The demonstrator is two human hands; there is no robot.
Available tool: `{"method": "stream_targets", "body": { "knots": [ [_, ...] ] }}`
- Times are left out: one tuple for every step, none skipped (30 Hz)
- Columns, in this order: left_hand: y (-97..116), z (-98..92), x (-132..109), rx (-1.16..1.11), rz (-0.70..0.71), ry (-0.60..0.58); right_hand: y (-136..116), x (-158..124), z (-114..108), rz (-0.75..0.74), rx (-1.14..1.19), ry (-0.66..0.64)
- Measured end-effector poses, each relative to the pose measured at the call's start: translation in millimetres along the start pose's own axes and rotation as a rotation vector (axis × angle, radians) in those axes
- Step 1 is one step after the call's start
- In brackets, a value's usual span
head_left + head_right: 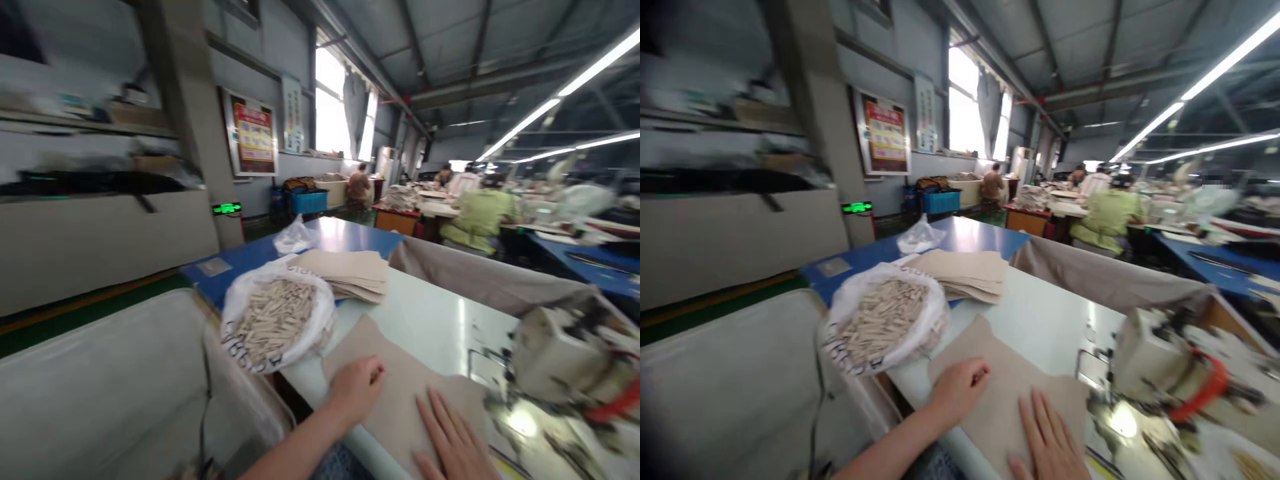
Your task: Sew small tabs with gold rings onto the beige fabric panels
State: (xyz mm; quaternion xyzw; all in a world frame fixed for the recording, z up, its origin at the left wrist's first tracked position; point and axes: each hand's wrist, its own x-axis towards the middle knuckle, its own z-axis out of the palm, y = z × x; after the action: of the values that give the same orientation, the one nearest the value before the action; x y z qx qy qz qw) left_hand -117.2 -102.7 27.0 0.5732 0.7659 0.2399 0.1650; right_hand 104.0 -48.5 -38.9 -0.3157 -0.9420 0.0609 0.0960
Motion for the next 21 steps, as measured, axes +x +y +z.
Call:
{"method": "stream_targets", "body": {
  "knots": [
    [-0.6,0.3,1.8,-0.006,0.017,0.001,-7.9,1.0,-12.3,0.027,0.016,-0.043],
    [-1.6,1.1,4.0,-0.02,0.041,-0.003,-14.9,2.9,-23.5,0.063,0.044,-0.09],
    [-2.8,1.9,6.3,-0.035,0.053,-0.002,-20.5,5.0,-33.1,0.087,0.081,-0.13],
    [-3.8,2.5,8.8,-0.046,0.059,-0.01,-24.5,6.6,-40.5,0.099,0.123,-0.138],
    [-4.4,2.5,11.1,-0.052,0.06,-0.026,-27.0,7.5,-45.9,0.111,0.161,-0.135],
    [-4.5,1.9,13.4,-0.054,0.056,-0.045,-28.2,7.4,-49.6,0.114,0.195,-0.127],
    [-3.9,0.8,15.6,-0.053,0.053,-0.065,-28.6,6.6,-52.2,0.116,0.22,-0.122],
    [-2.6,-0.7,17.9,-0.052,0.051,-0.082,-28.4,5.2,-54.2,0.117,0.239,-0.12],
    [-0.5,-2.1,20.2,-0.054,0.052,-0.094,-28.1,3.7,-56.3,0.116,0.254,-0.124],
    [2.1,-3.4,22.9,-0.06,0.057,-0.101,-27.7,2.2,-58.9,0.112,0.266,-0.131],
    [5.4,-4.1,25.9,-0.071,0.062,-0.104,-27.6,0.9,-62.1,0.108,0.279,-0.132],
    [9.2,-4.0,29.4,-0.086,0.073,-0.106,-27.7,-0.3,-66.0,0.102,0.293,-0.13],
    [13.6,-3.0,33.4,-0.106,0.09,-0.108,-28.0,-1.1,-70.2,0.096,0.307,-0.124],
    [18.5,-1.1,37.6,-0.124,0.106,-0.108,-28.3,-1.7,-74.4,0.091,0.319,-0.116],
    [23.7,1.8,41.9,-0.138,0.121,-0.105,-28.7,-2.1,-78.3,0.087,0.328,-0.108],
    [29.3,5.5,46.1,-0.148,0.133,-0.1,-29.0,-2.2,-81.4,0.087,0.334,-0.099],
    [34.9,9.9,50.0,-0.155,0.146,-0.094,-29.0,-2.2,-83.7,0.088,0.337,-0.094],
    [40.4,14.7,53.4,-0.16,0.159,-0.09,-28.9,-2.1,-85.2,0.089,0.337,-0.09],
    [45.4,19.7,56.2,-0.164,0.172,-0.091,-28.5,-2.1,-85.8,0.091,0.336,-0.081],
    [49.8,24.7,58.2,-0.166,0.187,-0.098,-28.1,-2.1,-86.0,0.09,0.335,-0.071],
    [53.3,29.4,59.4,-0.167,0.204,-0.108,-27.5,-2.2,-85.8,0.088,0.333,-0.059]
  ]
}}
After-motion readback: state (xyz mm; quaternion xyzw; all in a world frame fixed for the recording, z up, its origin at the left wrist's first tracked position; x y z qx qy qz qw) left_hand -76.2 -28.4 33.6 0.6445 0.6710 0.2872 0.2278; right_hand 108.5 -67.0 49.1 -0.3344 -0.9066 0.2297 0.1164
